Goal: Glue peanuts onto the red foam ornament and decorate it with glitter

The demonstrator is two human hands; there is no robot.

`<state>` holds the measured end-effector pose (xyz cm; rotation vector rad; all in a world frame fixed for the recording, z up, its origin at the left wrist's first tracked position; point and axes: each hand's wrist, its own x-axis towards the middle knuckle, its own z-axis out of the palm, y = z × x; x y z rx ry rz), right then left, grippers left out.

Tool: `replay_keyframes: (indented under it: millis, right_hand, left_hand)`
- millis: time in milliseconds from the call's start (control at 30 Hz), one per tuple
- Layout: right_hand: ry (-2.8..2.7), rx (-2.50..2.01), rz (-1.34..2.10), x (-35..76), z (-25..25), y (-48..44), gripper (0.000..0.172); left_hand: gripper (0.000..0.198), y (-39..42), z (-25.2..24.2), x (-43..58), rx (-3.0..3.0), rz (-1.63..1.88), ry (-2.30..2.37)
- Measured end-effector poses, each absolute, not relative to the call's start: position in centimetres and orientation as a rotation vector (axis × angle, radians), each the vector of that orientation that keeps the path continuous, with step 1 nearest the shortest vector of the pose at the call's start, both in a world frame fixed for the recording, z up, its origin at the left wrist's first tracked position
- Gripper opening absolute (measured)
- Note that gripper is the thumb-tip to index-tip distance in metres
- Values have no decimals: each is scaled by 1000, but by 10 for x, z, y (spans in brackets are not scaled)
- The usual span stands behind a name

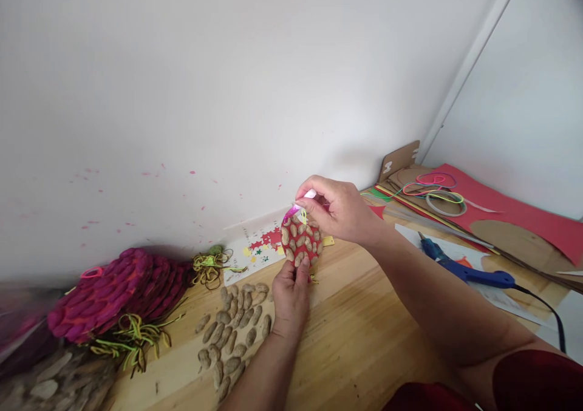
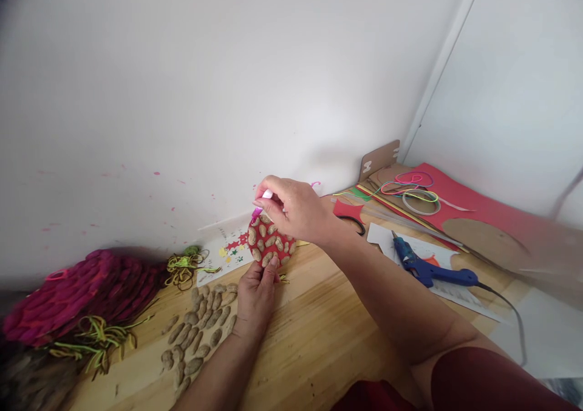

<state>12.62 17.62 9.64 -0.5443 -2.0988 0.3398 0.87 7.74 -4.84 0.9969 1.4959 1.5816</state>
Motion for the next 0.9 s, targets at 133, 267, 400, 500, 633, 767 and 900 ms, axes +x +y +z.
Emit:
replay_keyframes:
  millis: [133, 267, 400, 500, 633, 767, 900]
  right_hand:
    - [-2115, -523, 382, 127, 97, 175, 7]
    - [-2145, -522, 378, 127, 98, 174, 6]
    - [-2101, -559, 367, 129, 98, 175, 7]
    - [-2093, -564, 403, 130, 99, 175, 8]
    - [-2115, -548, 434, 129, 100, 175, 7]
    - [-2081, -567, 405, 129, 99, 176, 9]
    - [-2097, -539, 419, 129, 99, 176, 9]
  left_hand:
    - [46, 77, -46, 9, 983, 1578, 1500]
    - [42, 78, -46, 10, 984, 1579, 1499]
    - [40, 79, -48, 10, 980, 1585, 1483]
    - [39, 79, -49, 10, 982, 1590, 1481]
    - [41, 79, -48, 10, 973, 1583, 1487]
    - [45, 79, -48, 9, 967, 1556, 1498]
    - [45, 78, -46, 9, 998, 1567, 1523]
